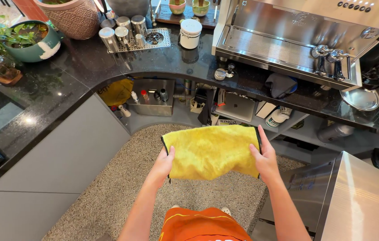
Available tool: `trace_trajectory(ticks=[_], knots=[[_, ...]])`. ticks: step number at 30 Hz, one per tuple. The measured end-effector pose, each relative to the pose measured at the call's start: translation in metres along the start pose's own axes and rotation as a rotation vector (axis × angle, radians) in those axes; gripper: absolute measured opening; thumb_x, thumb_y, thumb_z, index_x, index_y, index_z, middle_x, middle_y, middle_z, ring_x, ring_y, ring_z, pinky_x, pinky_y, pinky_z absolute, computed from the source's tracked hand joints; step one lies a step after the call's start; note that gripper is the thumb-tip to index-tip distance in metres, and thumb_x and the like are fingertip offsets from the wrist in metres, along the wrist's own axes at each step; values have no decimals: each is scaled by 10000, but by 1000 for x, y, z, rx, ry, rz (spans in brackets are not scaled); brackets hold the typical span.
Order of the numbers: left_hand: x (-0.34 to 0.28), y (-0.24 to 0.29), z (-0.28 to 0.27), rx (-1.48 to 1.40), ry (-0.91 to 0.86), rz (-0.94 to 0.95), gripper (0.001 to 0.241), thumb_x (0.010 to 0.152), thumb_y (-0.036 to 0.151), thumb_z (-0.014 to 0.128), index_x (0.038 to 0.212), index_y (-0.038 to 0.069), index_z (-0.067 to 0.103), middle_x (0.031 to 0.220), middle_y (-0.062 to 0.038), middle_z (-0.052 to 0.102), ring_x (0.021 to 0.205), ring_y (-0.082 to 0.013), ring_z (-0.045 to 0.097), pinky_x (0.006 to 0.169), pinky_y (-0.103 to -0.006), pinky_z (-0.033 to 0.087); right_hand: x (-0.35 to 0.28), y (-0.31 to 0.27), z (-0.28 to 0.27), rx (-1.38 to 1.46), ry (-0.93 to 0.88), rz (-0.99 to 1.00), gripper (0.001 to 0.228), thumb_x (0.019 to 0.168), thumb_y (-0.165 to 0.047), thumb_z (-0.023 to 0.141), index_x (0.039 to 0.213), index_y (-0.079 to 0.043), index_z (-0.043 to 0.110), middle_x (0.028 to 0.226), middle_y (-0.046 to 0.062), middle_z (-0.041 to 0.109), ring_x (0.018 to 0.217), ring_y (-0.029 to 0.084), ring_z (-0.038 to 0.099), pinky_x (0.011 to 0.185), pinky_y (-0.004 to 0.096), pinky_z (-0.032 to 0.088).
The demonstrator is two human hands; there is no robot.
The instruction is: The person is cleaning the front panel and group heads of an espresso machine with a cloth and emptying coffee grounds.
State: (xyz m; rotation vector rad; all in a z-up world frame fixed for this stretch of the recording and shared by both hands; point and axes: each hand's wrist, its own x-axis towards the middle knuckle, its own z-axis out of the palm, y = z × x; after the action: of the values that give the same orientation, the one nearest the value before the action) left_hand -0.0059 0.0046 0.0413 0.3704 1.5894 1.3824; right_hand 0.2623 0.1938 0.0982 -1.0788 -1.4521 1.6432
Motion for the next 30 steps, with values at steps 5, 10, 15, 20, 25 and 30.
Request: trace_trajectory(ticks=[5, 10, 15, 20, 25, 30], knots=[[-18, 34, 38, 78, -7, 90, 588, 1047, 423, 334, 1568, 151, 326, 1480, -84, 569, 1348, -223, 554, 1119, -370, 424, -14, -6, 45, -257, -94, -362, 749, 978, 37, 525, 1646, -72, 204, 1517, 184, 530, 1313, 234, 549, 1078, 305, 412], [-37, 49, 90, 260, -47, 586, 685, 1092, 437, 303, 1642, 113, 56, 1687, -174, 236, 1532, -317, 279, 1203, -411, 285, -32, 10, 79, -523, -97, -542, 745, 980, 7, 542, 1632, -54, 189, 1553, 278, 480, 1380, 365, 535, 1087, 370, 435], [-68, 75, 115, 338, -95, 600, 792, 1084, 418, 394, 1683, 147, -48, 1675, -273, 236, 1534, -366, 279, 1215, -423, 302, -44, 17, 89, -455, -319, -736, 803, 941, -4, 538, 1593, 80, 77, 1518, 324, 445, 1382, 437, 500, 1085, 431, 429], [-75, 79, 117, 125, -121, 632, 1024, 993, 329, 599, 1617, 105, -181, 1665, -270, 249, 1499, -344, 374, 1176, -412, 350, -51, 16, 92, -417, -341, -666, 633, 933, 41, 532, 1537, 58, 346, 1508, 265, 543, 1404, 389, 559, 1139, 415, 434], [-55, 57, 121, 62, -49, 724, 1120, 941, 207, 697, 1613, 80, -190, 1639, -240, 340, 1462, -312, 445, 1173, -398, 367, -56, 26, 96, -341, -357, -644, 642, 942, 76, 502, 1563, 61, 342, 1596, 252, 467, 1512, 357, 437, 1229, 405, 317], [-46, 50, 117, -371, -87, 503, 1094, 908, 208, 686, 1617, 121, -142, 1570, -113, 375, 1412, -225, 451, 1150, -379, 395, -59, 24, 92, -503, -392, -666, 828, 850, 102, 597, 1577, 65, 202, 1692, 238, 138, 1569, 384, 154, 1246, 446, 137]])
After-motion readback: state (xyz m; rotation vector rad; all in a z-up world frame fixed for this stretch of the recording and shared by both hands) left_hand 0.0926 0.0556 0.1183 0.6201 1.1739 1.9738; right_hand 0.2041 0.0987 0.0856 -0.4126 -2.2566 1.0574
